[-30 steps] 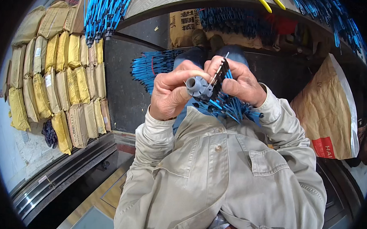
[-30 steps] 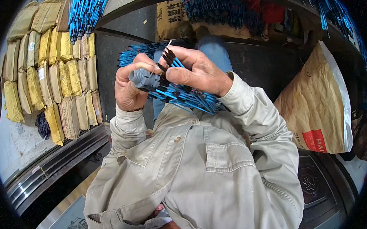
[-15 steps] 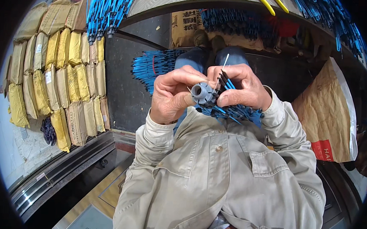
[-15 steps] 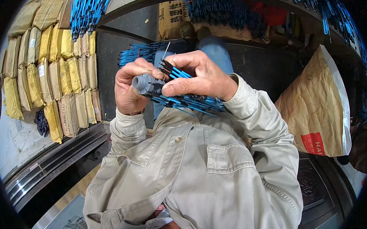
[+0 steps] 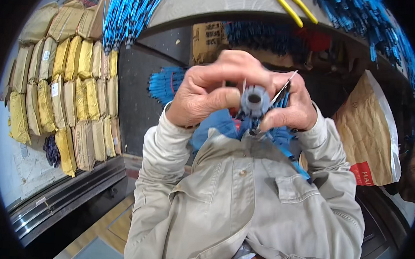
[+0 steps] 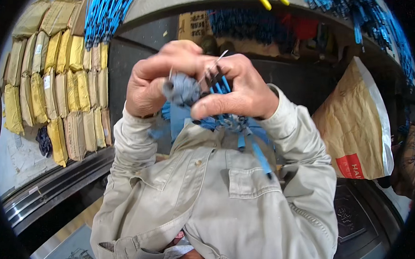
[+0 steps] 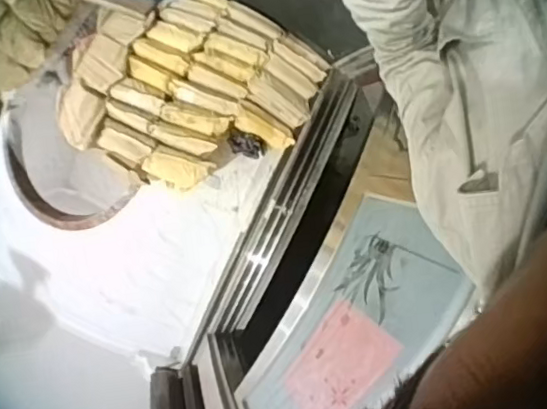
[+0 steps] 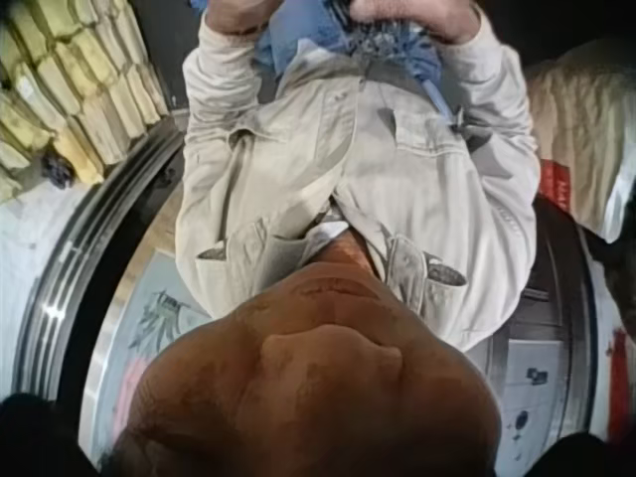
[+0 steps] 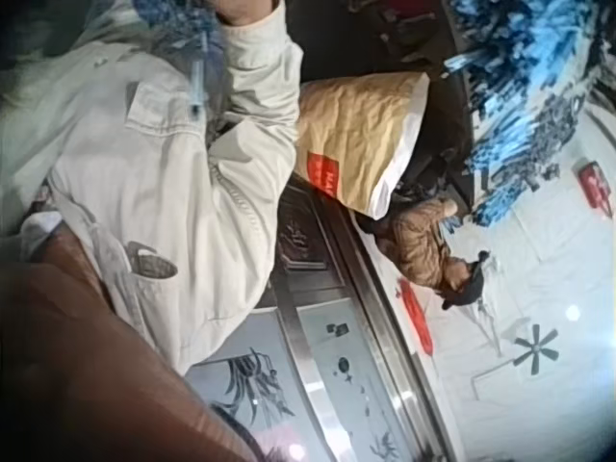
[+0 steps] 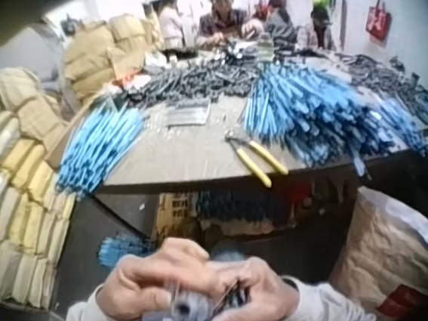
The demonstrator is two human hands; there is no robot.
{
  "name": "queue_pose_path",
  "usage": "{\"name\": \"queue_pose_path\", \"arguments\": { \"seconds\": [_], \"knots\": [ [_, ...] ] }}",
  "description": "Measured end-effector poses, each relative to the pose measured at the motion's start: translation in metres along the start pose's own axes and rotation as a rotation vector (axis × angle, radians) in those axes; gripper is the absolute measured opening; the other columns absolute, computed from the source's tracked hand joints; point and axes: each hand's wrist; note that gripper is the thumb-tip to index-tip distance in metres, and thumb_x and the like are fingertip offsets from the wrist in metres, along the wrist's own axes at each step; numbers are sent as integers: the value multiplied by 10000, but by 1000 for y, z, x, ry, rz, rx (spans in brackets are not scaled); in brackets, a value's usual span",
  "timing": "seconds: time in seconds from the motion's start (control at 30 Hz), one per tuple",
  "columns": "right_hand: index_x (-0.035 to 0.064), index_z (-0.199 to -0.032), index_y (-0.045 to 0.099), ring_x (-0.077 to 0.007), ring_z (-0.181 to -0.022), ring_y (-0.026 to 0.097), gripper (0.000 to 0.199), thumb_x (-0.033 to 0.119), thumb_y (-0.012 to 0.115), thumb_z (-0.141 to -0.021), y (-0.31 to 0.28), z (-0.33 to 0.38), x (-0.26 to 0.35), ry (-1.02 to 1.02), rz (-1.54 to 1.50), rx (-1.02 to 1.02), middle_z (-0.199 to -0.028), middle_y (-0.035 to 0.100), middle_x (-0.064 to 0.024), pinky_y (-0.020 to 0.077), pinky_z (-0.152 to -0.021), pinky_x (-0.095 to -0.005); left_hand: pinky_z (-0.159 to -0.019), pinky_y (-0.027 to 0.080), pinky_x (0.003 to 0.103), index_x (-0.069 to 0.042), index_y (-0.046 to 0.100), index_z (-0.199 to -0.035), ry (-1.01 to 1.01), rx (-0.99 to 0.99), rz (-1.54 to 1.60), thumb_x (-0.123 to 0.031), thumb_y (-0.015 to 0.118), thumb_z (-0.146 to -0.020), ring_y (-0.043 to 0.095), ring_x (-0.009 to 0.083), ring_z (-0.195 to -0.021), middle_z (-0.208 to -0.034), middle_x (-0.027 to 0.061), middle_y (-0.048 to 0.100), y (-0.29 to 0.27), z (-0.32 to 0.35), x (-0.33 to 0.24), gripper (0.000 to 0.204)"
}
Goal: The person assembles blue plastic components into a central hub by hand and with pliers.
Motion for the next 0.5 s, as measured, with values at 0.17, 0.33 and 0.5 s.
{"name": "queue_pose_path", "arguments": {
  "seconds": [0.17, 0.33, 0.5],
  "knots": [
    [14, -685, 504, -184, -796, 553, 281, 68, 777, -647, 14, -5, -10, -415, 249, -549, -876, 593, -112, 435, -686, -276, -973, 348, 350, 12, 557, -1173, -142, -230, -438, -230, 689, -780, 499, 232, -1100, -1200, 156, 544, 22, 3, -23, 481],
    [18, -700, 493, -202, -849, 546, 253, 40, 744, -677, 29, -3, -34, -412, 448, -685, -940, 577, -138, 439, -742, -314, -958, 362, 307, 25, 545, -1183, -265, -221, -615, -180, 700, -774, 494, 195, -1102, -1212, 140, 538, 18, 15, -14, 483],
    [15, -735, 521, -190, -862, 544, 228, 42, 741, -680, 26, -17, -48, -417, 417, -653, -947, 569, -129, 438, -765, -311, -922, 375, 326, 1, 585, -1140, -226, -436, -340, -146, 695, -774, 523, 196, -1063, -1146, 111, 585, 16, 30, 9, 409]
  ]
}}
Point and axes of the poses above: each hand's wrist, its own z-axis away from the middle knuckle, its own y-axis out of the palm, x = y × z
